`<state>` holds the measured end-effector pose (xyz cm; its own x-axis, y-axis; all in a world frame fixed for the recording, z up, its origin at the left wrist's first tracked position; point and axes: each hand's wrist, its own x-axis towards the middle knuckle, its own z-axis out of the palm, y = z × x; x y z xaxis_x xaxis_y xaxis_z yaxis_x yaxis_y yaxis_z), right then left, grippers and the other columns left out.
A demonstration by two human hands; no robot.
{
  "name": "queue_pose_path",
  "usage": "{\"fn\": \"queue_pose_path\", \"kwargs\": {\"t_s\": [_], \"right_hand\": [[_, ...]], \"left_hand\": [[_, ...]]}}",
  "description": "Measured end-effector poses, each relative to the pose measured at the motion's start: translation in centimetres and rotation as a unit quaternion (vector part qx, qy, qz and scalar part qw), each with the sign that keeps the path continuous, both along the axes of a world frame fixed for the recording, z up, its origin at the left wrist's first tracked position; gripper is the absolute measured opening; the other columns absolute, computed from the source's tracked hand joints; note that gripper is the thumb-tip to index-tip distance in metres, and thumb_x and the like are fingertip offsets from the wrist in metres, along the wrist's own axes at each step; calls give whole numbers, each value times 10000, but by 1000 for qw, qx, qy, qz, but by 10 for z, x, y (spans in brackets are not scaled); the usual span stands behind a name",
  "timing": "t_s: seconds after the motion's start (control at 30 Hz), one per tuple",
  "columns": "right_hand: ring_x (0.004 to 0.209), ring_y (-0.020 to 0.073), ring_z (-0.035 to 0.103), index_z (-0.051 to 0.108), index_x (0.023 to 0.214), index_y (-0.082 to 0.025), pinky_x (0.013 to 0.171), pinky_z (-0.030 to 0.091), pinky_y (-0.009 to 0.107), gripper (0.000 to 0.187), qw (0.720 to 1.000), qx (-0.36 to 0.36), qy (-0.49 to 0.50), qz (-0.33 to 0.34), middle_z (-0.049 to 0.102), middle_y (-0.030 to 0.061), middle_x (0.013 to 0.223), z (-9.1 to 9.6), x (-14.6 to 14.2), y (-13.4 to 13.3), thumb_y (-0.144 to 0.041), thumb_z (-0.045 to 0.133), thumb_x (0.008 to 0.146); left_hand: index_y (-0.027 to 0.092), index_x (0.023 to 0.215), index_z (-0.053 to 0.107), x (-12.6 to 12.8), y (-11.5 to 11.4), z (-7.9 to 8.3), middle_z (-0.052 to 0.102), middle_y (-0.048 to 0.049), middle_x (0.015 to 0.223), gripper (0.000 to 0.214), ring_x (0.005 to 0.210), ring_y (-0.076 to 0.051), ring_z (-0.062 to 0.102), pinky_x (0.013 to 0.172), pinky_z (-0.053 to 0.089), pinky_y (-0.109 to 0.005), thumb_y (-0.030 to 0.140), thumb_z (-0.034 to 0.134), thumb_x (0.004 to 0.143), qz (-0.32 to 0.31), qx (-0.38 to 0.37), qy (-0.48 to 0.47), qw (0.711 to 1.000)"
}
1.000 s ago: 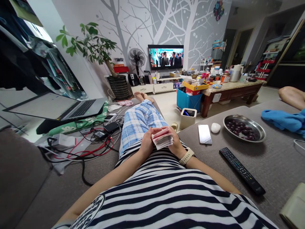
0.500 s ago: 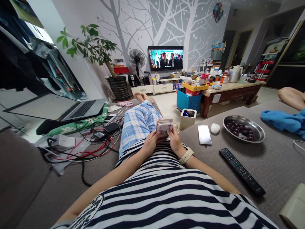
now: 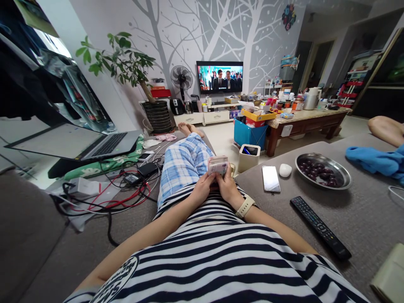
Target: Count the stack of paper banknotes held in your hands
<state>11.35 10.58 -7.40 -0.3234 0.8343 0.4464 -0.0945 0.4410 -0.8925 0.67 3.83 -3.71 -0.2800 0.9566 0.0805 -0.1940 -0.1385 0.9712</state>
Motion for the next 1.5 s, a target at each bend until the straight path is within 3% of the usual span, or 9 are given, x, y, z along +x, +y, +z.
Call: {"fn": "queue_pose_path", "kwargs": {"t_s": [0.17,0.27,0.53,0.67,0.77,0.87,1.0,1.27,1.5], "right_hand": [[1385,299,566,397,1570,-201,1237,360,535,773,1000,6,-2,18,595,182,1491,0,1,-2,-662,533,964],[1388,284,567,364,1591,-213,1239,366,528,791,999,-1,12,37,603,164,1489,-2,0,-2,-669,536,968],[1341,262,599,338,1609,-262,1213,418,511,825,997,-23,33,69,635,125,1449,-3,-1,-6,-691,570,944],[1380,243,564,420,1572,-261,1219,416,475,748,996,6,46,73,637,113,1442,-1,1,-9,-673,556,963],[1271,257,630,561,1465,-260,1118,513,459,649,997,-12,59,58,703,98,1327,-2,3,-6,-687,505,980],[1082,271,694,713,1268,-252,958,592,433,591,997,-23,53,47,772,79,1127,-4,4,-1,-714,488,974],[1021,272,707,779,1133,-256,958,595,436,591,997,-4,58,57,792,66,1045,-4,3,0,-748,505,952],[1095,287,700,776,1179,-256,1067,550,482,631,996,-12,65,54,792,71,1101,-1,4,-5,-779,536,919],[971,236,700,654,1301,-275,905,594,395,515,996,-4,80,42,760,56,1037,0,8,-7,-653,566,963]], "left_hand": [[190,1136,786,2,-3,0,757,-102,1301,386,1340,-347,618,1201,419,-508,467,702,880,-1,81,93,992],[186,1121,790,1,-7,3,763,-96,1290,409,1328,-346,625,1242,352,-501,499,696,875,6,112,127,986],[151,955,772,0,-6,4,805,-116,960,372,1073,-340,730,1038,550,-485,507,702,869,24,44,68,996],[160,1024,741,-2,-4,7,791,-97,919,291,936,-289,758,844,638,-438,420,648,931,57,-15,-20,998],[157,1046,726,-3,-4,10,785,-92,950,246,912,-258,758,772,657,-403,354,603,964,103,-43,-69,991],[150,1033,718,-3,-5,13,780,-94,966,223,929,-245,757,748,666,-382,324,595,967,120,-56,-101,986],[140,1016,706,-2,-7,14,780,-106,988,214,922,-238,760,727,671,-370,313,589,970,117,-72,-105,985],[149,1034,714,-2,-7,14,780,-103,940,249,919,-255,763,743,668,-382,370,644,942,106,-74,-108,986],[149,995,706,-3,-8,17,756,-73,877,201,819,-216,746,691,660,-360,315,605,942,125,-80,-124,981]]}}
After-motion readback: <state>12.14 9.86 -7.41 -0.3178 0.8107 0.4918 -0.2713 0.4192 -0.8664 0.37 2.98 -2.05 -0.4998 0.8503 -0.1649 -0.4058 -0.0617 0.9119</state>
